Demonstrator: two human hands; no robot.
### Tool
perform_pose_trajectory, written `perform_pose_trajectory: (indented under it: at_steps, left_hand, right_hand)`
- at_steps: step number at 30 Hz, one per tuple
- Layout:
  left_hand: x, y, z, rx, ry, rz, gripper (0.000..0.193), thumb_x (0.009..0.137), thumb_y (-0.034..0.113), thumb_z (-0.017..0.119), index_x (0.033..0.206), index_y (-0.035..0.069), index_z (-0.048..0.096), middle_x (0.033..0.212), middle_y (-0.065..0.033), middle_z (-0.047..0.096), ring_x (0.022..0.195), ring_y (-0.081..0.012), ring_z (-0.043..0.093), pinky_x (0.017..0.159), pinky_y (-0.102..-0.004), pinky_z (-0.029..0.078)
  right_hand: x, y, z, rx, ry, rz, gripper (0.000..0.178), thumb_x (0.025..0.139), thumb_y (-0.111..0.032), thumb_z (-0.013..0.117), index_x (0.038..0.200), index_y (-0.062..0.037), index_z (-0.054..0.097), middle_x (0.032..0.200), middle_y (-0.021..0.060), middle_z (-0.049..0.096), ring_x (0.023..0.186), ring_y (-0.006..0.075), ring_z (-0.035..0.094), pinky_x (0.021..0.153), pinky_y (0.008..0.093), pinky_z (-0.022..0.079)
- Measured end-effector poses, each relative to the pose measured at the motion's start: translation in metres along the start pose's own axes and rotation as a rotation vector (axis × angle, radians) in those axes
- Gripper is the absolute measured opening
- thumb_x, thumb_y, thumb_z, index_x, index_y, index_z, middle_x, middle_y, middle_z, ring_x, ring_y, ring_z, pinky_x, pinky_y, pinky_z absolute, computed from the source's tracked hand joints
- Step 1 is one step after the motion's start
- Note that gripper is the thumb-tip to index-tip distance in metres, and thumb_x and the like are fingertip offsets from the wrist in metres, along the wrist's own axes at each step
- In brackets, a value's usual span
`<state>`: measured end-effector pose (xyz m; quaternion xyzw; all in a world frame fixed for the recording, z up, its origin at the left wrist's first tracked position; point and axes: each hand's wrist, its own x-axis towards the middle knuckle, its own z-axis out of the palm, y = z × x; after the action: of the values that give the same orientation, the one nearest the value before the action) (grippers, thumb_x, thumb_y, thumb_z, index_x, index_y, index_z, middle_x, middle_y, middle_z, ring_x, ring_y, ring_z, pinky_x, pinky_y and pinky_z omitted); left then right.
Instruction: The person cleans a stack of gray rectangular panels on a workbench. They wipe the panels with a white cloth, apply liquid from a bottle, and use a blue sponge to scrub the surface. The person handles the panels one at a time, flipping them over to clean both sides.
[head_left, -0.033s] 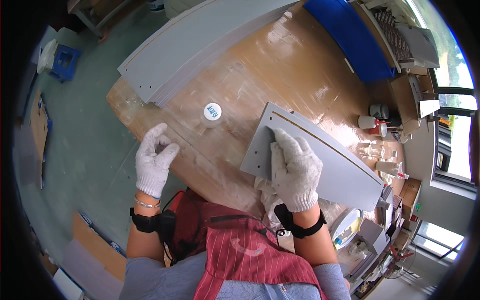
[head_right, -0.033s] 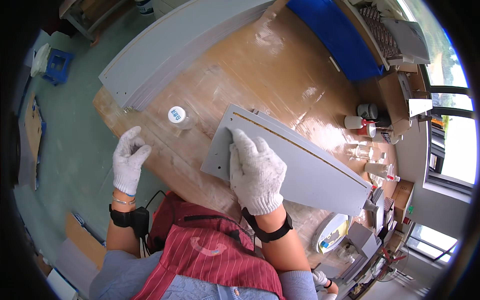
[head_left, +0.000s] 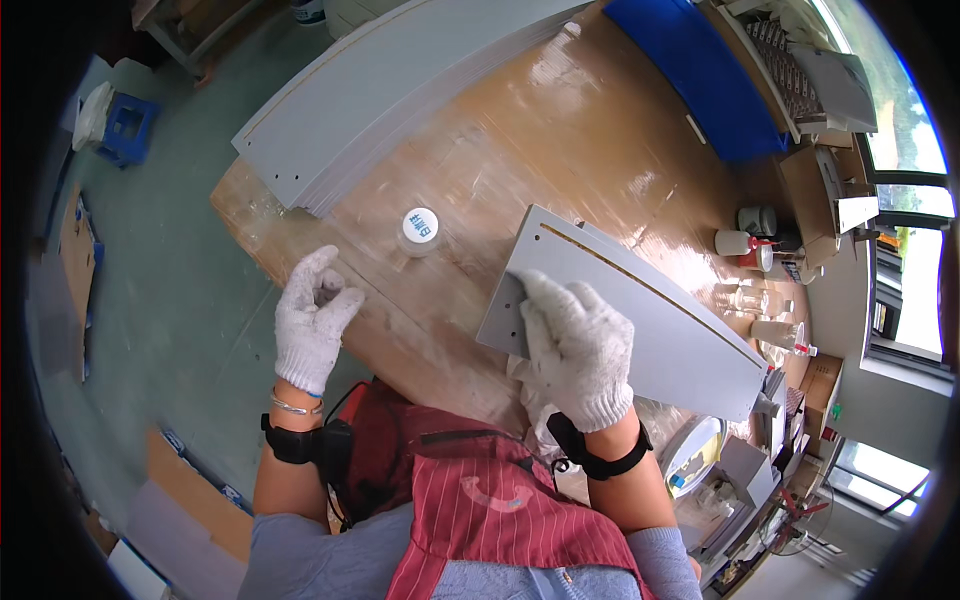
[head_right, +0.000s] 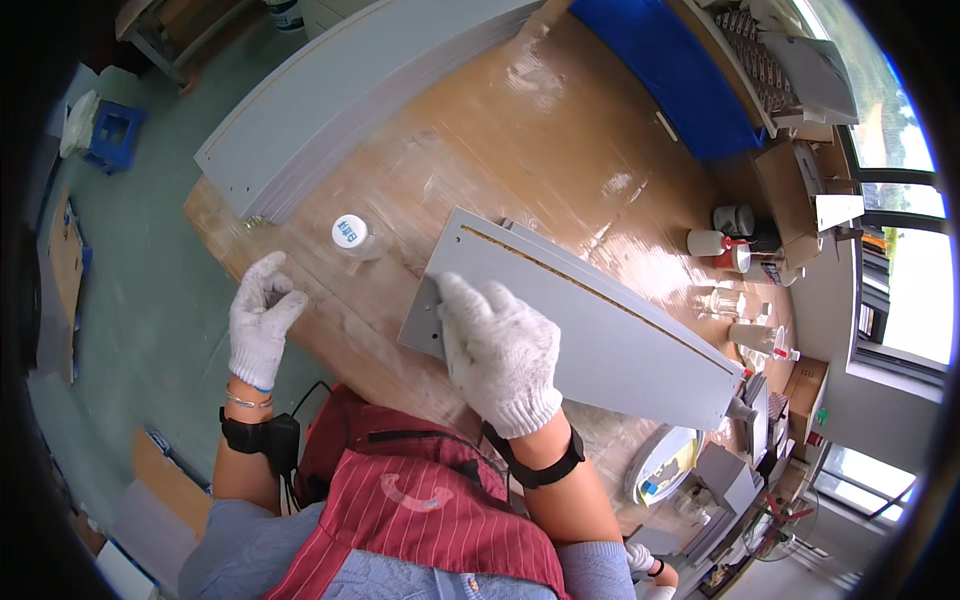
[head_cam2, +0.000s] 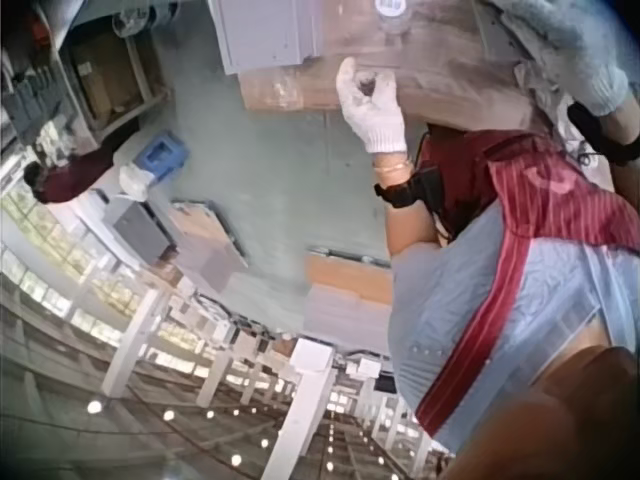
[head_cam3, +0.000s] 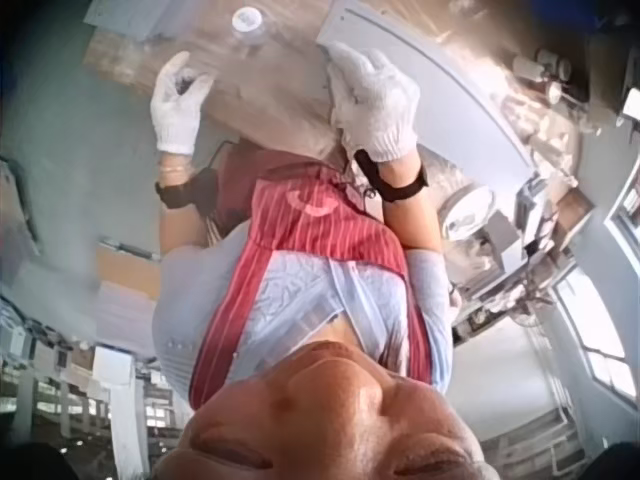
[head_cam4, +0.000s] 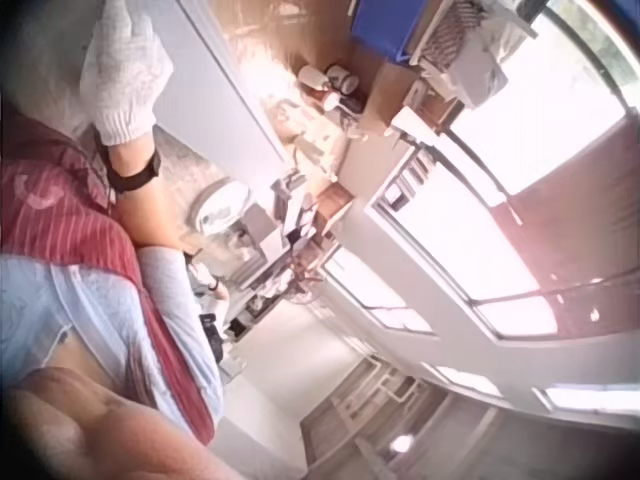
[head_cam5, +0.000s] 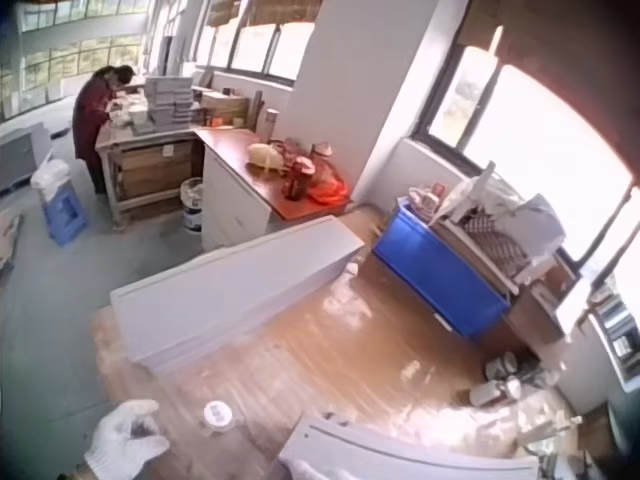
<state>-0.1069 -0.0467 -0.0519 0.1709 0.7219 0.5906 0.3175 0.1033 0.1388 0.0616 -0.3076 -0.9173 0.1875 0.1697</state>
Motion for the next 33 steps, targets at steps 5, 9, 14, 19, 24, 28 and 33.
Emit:
perform_pose_trajectory:
  at_steps: [5,9,14,19,24,28,33]
  left_hand:
    - [0.011,-0.002,0.035,0.043,-0.097,0.031,0.086,0.075,0.002,0.085,0.150,0.008,0.044,0.132,-0.0089,0.055,0.115,-0.0208,0.057,0.103,-0.0360,0.049]
    - [0.037,-0.018,0.058,0.087,-0.142,0.301,0.103,0.069,-0.005,0.086,0.156,0.011,0.034,0.147,-0.0093,0.048,0.131,-0.0222,0.049,0.112,-0.0372,0.043]
    - [0.063,-0.028,0.079,0.075,-0.145,0.311,0.087,0.067,-0.003,0.088,0.143,0.008,0.047,0.136,-0.0077,0.056,0.121,-0.0187,0.056,0.105,-0.0346,0.048]
    - [0.062,0.012,0.083,0.035,-0.183,0.002,0.062,0.070,0.001,0.087,0.125,0.006,0.057,0.112,-0.0042,0.067,0.104,-0.0174,0.065,0.095,-0.0337,0.055]
    - [0.024,0.040,0.046,-0.178,-0.456,-0.102,0.057,0.070,0.002,0.085,0.121,0.004,0.059,0.102,-0.0081,0.068,0.092,-0.0214,0.070,0.083,-0.0382,0.060]
    - [-0.020,0.094,0.031,-0.488,-0.726,-0.616,0.059,0.066,0.000,0.084,0.119,-0.001,0.060,0.094,-0.0149,0.070,0.083,-0.0294,0.073,0.076,-0.0442,0.063]
    - [-0.046,0.102,0.037,-0.673,-0.921,-0.884,0.050,0.082,0.010,0.077,0.125,-0.004,0.056,0.105,-0.0219,0.069,0.089,-0.0360,0.074,0.077,-0.0505,0.064]
  right_hand:
    - [-0.022,0.002,-0.032,0.327,-0.480,-0.150,0.022,0.081,-0.009,0.072,0.102,-0.0109,0.072,0.076,0.0087,0.062,0.070,0.0307,0.066,0.060,0.0410,0.052]
    - [-0.093,0.045,-0.075,0.616,-0.717,0.313,0.023,0.080,-0.004,0.075,0.103,-0.0018,0.077,0.087,0.0159,0.073,0.080,0.0266,0.072,0.071,0.0347,0.056]
    - [-0.238,0.134,-0.046,0.432,-0.126,1.196,0.019,0.087,-0.008,0.068,0.100,0.0026,0.078,0.080,0.0082,0.073,0.074,0.0093,0.062,0.067,0.0281,0.050]
    - [-0.334,0.199,-0.004,-0.378,-0.091,1.036,0.054,0.088,-0.019,0.071,0.138,-0.0051,0.059,0.114,0.0234,0.068,0.102,0.0347,0.068,0.087,0.0441,0.054]
    - [-0.259,0.140,0.029,-0.014,-0.198,0.644,0.078,0.081,-0.033,0.078,0.148,-0.0069,0.047,0.142,0.0256,0.051,0.132,0.0458,0.047,0.105,0.0516,0.045]
    - [-0.227,0.098,0.041,-0.191,-0.470,0.512,0.075,0.074,-0.040,0.079,0.141,-0.0171,0.055,0.148,0.0224,0.048,0.134,0.0474,0.045,0.106,0.0547,0.046]
    - [-0.237,0.104,0.051,-0.171,-0.375,0.496,0.061,0.071,-0.037,0.078,0.128,-0.0192,0.066,0.138,0.0229,0.057,0.123,0.0485,0.053,0.099,0.0534,0.051]
